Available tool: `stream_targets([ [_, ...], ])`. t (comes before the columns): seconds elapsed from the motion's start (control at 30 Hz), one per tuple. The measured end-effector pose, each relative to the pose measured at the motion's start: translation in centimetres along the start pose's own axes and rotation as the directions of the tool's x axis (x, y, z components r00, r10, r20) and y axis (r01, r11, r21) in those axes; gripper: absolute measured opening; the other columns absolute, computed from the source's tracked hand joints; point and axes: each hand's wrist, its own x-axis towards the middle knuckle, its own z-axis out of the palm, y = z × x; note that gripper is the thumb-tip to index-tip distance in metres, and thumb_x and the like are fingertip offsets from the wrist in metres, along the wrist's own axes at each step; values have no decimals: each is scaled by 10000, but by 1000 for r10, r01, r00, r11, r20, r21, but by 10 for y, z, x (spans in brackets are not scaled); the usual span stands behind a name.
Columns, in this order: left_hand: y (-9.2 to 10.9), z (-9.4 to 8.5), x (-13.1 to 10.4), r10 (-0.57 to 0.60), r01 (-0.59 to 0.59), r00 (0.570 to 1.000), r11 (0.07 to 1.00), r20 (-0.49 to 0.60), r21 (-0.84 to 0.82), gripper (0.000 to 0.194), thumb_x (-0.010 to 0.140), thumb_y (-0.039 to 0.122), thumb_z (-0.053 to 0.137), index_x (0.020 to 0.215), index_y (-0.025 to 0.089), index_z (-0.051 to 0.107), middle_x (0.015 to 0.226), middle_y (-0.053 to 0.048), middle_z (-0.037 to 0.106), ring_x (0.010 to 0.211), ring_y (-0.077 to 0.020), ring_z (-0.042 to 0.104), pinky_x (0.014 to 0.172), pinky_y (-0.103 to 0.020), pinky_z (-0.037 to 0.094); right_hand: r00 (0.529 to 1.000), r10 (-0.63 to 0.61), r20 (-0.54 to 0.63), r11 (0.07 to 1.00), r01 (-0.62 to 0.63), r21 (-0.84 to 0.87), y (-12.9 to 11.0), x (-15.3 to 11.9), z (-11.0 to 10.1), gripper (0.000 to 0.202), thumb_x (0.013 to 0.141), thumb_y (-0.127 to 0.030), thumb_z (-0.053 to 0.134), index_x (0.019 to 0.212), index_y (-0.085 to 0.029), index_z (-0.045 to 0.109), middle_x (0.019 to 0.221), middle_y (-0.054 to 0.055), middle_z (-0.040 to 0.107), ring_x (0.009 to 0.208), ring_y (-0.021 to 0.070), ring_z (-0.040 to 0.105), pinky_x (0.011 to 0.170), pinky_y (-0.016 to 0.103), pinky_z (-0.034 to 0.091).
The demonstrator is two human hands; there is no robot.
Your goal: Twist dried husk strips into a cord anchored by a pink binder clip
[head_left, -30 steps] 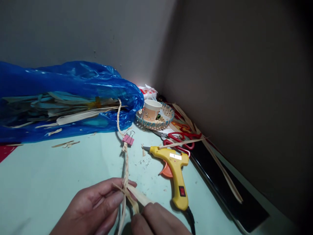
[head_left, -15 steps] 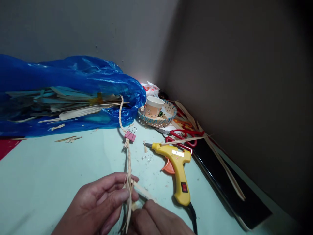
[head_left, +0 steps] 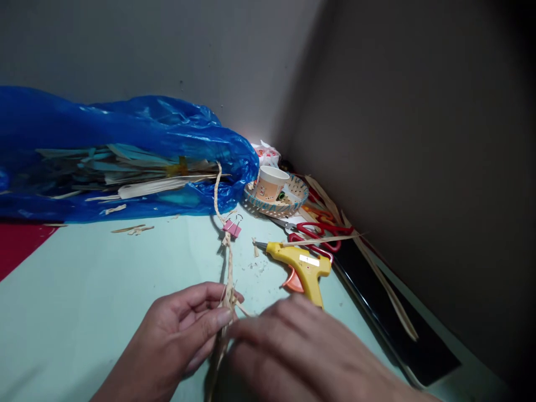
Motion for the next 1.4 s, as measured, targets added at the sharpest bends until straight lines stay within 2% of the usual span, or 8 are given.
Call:
stream_targets([
  [0.13,-1,-2,2,42,-43,995,999,85,1,293,647,356,806,888,206,730,736,-7,691,706,-136,620,589,-173,461,970,244,-14,969,-243,47,-2,2,-15,205,898,-339,572,1053,-204,576,932,59,679,799,185,657,658,253,532],
  [0.23,-2,-3,3,77,-79,991,997,108,12,276,677,347,784,902,199,723,724,0,666,704,-137,609,612,-190,465,894,414,169,878,-442,185,-1,5,-2,190,931,-387,514,993,-218,576,823,25,662,700,158,640,572,233,489],
  [0.33,-2,-3,3,105,-106,990,994,95,13,263,660,304,792,883,190,714,692,16,645,694,-134,601,628,-196,461,857,450,252,801,-512,311,3,11,14,197,978,-351,438,962,-208,573,800,11,650,754,144,617,601,219,448],
  [0.6,-7,3,1,231,-232,973,968,20,92,213,626,212,777,779,185,631,691,8,672,664,-148,600,595,-217,442,858,496,131,815,-513,269,1,12,26,176,963,-298,461,899,-185,580,692,-14,584,658,129,523,606,244,361],
  [0.83,-6,4,-2,177,-177,984,984,7,22,253,605,205,783,794,190,617,630,62,611,562,-76,516,511,-150,359,858,511,56,811,-503,298,-2,18,28,173,927,-247,484,784,-172,545,655,-22,566,573,100,453,523,223,295],
  [1.1,-1,4,0,214,-212,977,976,-23,47,213,597,196,793,731,185,628,522,101,525,431,-41,385,478,-165,323,854,511,93,757,-499,422,-2,21,26,175,922,-238,487,788,-159,570,668,-9,579,604,111,509,553,226,348],
  [1.3,2,2,-2,312,-307,950,933,5,189,146,642,219,753,706,178,627,604,52,602,562,-92,512,537,-172,376,851,519,79,777,-509,371,-7,23,23,124,873,-179,499,778,-155,575,653,-7,570,597,115,493,542,227,344],
  [1.4,1,4,-5,287,-280,958,944,-19,176,154,648,243,745,690,177,613,599,50,585,497,-65,441,459,-158,300,851,522,63,774,-503,384,-7,23,22,144,874,-192,508,747,-156,565,625,-11,565,577,110,489,532,224,339],
])
